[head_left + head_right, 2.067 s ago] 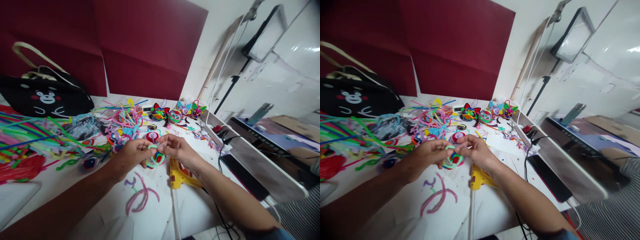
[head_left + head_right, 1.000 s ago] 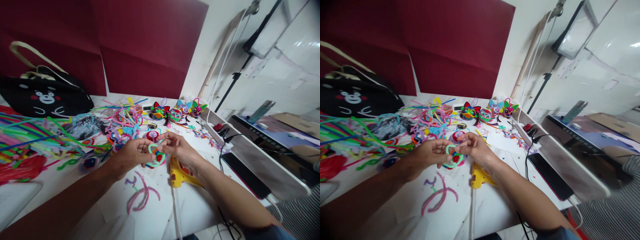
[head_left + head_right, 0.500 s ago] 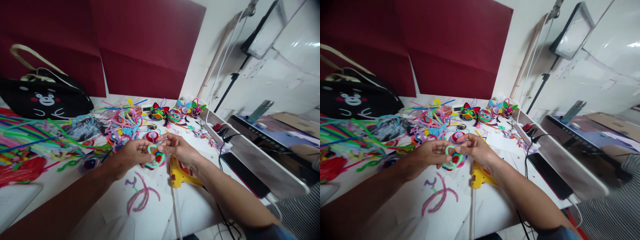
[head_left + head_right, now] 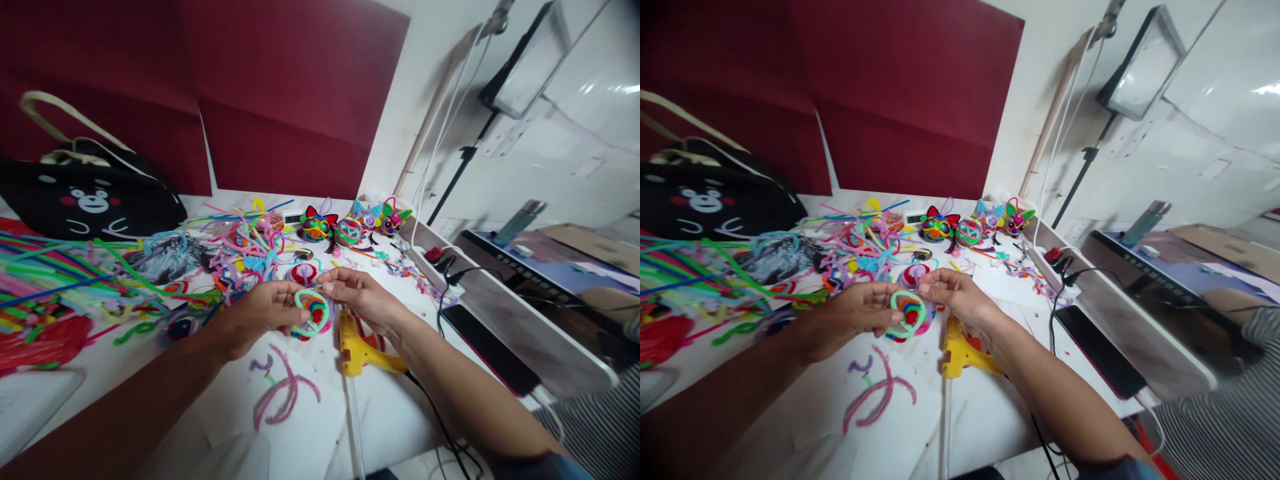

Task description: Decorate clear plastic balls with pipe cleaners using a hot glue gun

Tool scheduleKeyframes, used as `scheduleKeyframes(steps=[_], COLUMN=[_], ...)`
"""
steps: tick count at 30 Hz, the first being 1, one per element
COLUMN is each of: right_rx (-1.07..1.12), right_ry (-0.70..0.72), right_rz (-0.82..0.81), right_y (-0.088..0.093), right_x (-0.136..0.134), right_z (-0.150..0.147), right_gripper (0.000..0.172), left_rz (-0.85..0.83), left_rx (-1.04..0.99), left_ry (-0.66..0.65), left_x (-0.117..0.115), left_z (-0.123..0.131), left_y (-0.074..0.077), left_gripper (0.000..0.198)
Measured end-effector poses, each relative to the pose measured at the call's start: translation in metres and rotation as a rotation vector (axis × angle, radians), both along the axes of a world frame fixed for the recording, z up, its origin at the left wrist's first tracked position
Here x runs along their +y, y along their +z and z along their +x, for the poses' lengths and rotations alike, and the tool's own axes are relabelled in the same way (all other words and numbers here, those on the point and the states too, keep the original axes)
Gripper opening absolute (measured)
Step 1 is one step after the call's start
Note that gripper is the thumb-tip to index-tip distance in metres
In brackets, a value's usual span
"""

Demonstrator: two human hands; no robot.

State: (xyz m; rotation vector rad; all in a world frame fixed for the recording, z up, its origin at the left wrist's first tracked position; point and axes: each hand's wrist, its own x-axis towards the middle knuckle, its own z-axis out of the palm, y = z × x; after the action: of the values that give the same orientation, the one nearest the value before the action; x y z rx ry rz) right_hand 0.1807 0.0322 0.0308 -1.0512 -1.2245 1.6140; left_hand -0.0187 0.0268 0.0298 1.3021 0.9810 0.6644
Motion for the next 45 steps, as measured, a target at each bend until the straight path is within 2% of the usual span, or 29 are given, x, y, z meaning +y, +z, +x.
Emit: scheduleKeyframes(steps=[10,13,24,31,35,38,45], right_rx=[0.001,0.000,-0.090,-0.136,-0.091,-0.016,0.181], right_ry=[-0.014,-0.020,0.007,0.019,0.138,0.171,0.231], right_rz=[0.031,0.052,0.129,0.196,0.123,0.046,-0.074], right_y=[-0.003,-0.002,0.004,0.001,-0.006,-0.007,0.001], right_x=[0.002,0.001,-0.005,0.000,0.004,0.004,-0.006], right_z=[0.003,0.002,-0.002,0.006,0.011,0.012,0.018], right_gripper=[0.040,0.040,0.043,0.031,0.038,0.040,0.030], left_rz=[-0.025,-0.044,-0.122,-0.131,-0.125,-0.142,-0.141], left_rx=[-0.042,-0.084,-0.208,-0.218,-0.207,-0.205,-0.174], left_ry=[-0.041,-0.046,0.112,0.079,0.073,0.053,-0.032], left_x=[0.002,0.003,0.004,0.006,0.007,0.005,-0.003], left_z=[-0.003,-0.003,0.000,-0.003,-0.005,-0.004,0.000], left_y=[0.003,0.003,-0.002,-0.001,0.001,0.004,0.020], left_gripper=[0.038,0.033,0.022,0.022,0.022,0.022,0.020])
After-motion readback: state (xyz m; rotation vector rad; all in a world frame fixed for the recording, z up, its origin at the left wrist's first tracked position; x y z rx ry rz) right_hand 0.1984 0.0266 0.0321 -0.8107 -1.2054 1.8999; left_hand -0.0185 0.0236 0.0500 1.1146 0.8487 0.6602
